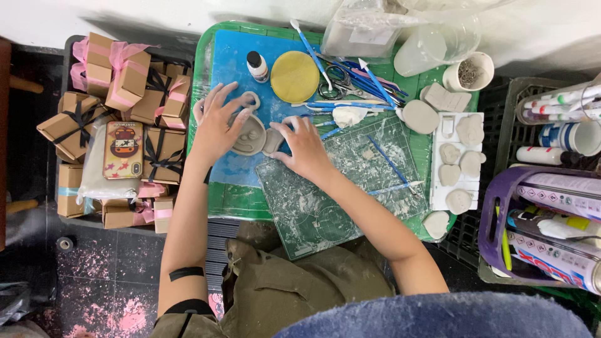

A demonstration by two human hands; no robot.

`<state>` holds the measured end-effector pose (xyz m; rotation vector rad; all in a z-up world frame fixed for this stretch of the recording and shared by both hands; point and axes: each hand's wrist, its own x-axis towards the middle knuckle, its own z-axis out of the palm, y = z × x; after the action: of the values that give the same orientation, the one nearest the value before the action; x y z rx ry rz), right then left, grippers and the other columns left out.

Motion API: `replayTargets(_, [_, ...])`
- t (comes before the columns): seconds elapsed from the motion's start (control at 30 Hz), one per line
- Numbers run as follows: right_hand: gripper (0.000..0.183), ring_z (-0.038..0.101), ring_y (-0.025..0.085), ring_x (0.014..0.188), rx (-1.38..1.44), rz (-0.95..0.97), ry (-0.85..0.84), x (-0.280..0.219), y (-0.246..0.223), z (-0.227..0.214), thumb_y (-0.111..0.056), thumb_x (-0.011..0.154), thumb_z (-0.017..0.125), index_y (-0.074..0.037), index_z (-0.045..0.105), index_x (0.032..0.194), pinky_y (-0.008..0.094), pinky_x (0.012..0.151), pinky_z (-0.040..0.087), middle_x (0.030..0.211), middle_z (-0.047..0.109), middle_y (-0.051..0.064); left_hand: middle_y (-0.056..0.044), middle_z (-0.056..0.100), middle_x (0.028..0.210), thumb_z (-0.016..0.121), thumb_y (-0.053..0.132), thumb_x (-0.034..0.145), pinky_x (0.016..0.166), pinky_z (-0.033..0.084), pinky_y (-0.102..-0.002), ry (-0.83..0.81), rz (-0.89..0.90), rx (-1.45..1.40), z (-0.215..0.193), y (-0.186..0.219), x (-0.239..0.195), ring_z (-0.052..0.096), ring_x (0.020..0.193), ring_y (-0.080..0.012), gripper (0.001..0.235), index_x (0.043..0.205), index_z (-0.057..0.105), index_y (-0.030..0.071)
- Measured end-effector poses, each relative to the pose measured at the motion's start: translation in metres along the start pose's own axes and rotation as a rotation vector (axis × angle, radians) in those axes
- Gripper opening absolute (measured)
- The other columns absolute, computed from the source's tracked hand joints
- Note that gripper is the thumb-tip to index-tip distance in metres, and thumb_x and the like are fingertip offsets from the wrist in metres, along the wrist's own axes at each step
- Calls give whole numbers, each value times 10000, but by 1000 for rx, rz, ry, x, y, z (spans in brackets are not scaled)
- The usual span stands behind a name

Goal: The person assembles and details a small clay face figure by hand and using a thin blue brush. They attach clay ears to a round face base, smooth the edges with their fingers, and then use the brush to apply a liquid substance around the features and edges.

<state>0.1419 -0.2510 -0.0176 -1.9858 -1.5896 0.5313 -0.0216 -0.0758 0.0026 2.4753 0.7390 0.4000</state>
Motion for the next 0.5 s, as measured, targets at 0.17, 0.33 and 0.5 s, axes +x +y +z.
replayTargets(0.17, [733, 490, 341, 1255, 49, -57, 15, -5, 1, -13, -328, 763, 865, -135, 563, 1402, 495, 1056, 408, 1334, 554, 84, -108, 530, 1508, 684, 280, 1009, 1170, 241, -558, 103, -63, 15, -21, 23, -41, 478, 1422, -329, 442, 1421, 606, 139])
replayTargets(0.33, [560, 486, 319, 1328, 42, -76, 94, -52, -1, -44, -302, 910, 780, -135, 592, 1409, 488, 1113, 375, 1393, 568, 80, -71, 625, 1313, 778, 261, 936, 1081, 356, -517, 219, -18, 175, -11, 54, -96, 533, 1289, -314, 408, 1306, 658, 136])
replayTargets(0.5, [384, 561, 336, 1276, 30, 83, 303, -143, 31, -95, -235, 926, 738, -103, 672, 1280, 475, 1133, 395, 1332, 648, 109, 21, 695, 941, 772, 272, 984, 778, 436, -391, 41, -85, 189, 7, 70, -125, 655, 892, -199, 135, 1051, 714, 170])
